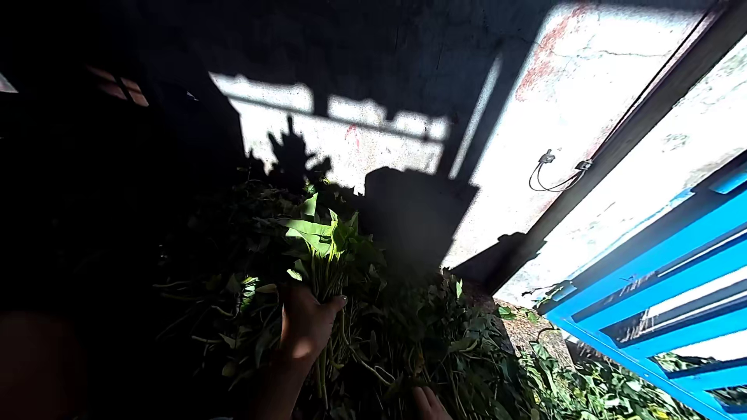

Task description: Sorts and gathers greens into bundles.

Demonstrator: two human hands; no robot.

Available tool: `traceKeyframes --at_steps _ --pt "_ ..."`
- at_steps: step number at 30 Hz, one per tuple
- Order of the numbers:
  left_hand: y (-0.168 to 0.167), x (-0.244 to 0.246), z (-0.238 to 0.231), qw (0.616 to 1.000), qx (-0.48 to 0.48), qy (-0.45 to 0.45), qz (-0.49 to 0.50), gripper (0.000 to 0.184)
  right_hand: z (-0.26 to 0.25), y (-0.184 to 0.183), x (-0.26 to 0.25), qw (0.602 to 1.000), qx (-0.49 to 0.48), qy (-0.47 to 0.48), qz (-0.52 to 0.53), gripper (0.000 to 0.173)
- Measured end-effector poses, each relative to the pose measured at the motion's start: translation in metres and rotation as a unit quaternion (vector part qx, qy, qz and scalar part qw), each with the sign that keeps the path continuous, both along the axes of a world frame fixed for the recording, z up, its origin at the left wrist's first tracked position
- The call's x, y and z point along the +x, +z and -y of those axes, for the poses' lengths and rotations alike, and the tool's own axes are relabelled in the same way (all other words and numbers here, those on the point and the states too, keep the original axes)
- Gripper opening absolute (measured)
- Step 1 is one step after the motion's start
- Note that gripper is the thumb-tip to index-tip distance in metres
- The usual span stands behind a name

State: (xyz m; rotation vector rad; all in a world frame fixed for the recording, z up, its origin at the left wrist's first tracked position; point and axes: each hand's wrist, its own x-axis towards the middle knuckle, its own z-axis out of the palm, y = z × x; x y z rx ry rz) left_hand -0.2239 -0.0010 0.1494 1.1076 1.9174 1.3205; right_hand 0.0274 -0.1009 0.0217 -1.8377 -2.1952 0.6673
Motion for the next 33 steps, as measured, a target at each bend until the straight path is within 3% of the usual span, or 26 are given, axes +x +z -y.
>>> traceKeyframes --at_steps 2,3,6,11,14,19,26,29,33 --pt "-0.003 0.007 -0.001 0.999 -0.012 -0.013 0.036 0.039 -0.012 0.036 -0.02 0.974 0.202 -0.037 -0.094 0.027" --pt "-0.005 0.01 -0.001 0.998 -0.015 -0.022 0.06 0.042 -0.014 0.049 -0.03 0.962 0.237 -0.023 -0.132 0.034" --pt "-0.008 0.018 0.0 0.99 -0.021 -0.037 0.132 0.054 -0.019 0.06 -0.059 0.968 0.192 0.016 -0.158 0.05" --pt "-0.007 0.02 0.003 0.979 -0.027 -0.013 0.203 0.055 -0.03 0.042 -0.075 0.96 0.143 0.029 -0.238 0.037" --pt "-0.006 0.018 0.003 0.976 -0.037 -0.015 0.215 0.059 -0.031 0.049 -0.075 0.953 0.122 0.038 -0.274 0.055" --pt "-0.009 0.023 0.003 0.971 -0.029 -0.028 0.237 0.051 -0.04 0.055 -0.076 0.956 0.155 0.052 -0.243 0.027" --pt "-0.002 0.025 0.007 0.943 -0.05 -0.088 0.319 0.046 -0.046 0.053 -0.074 0.928 0.151 0.034 -0.34 0.025" --pt "-0.001 0.03 0.009 0.947 -0.02 -0.059 0.314 0.032 -0.038 0.057 -0.082 0.945 0.17 0.014 -0.279 0.023" --pt "0.005 0.015 0.004 0.957 0.028 0.042 0.285 0.033 -0.008 0.041 -0.075 0.957 0.239 0.042 -0.16 0.017"
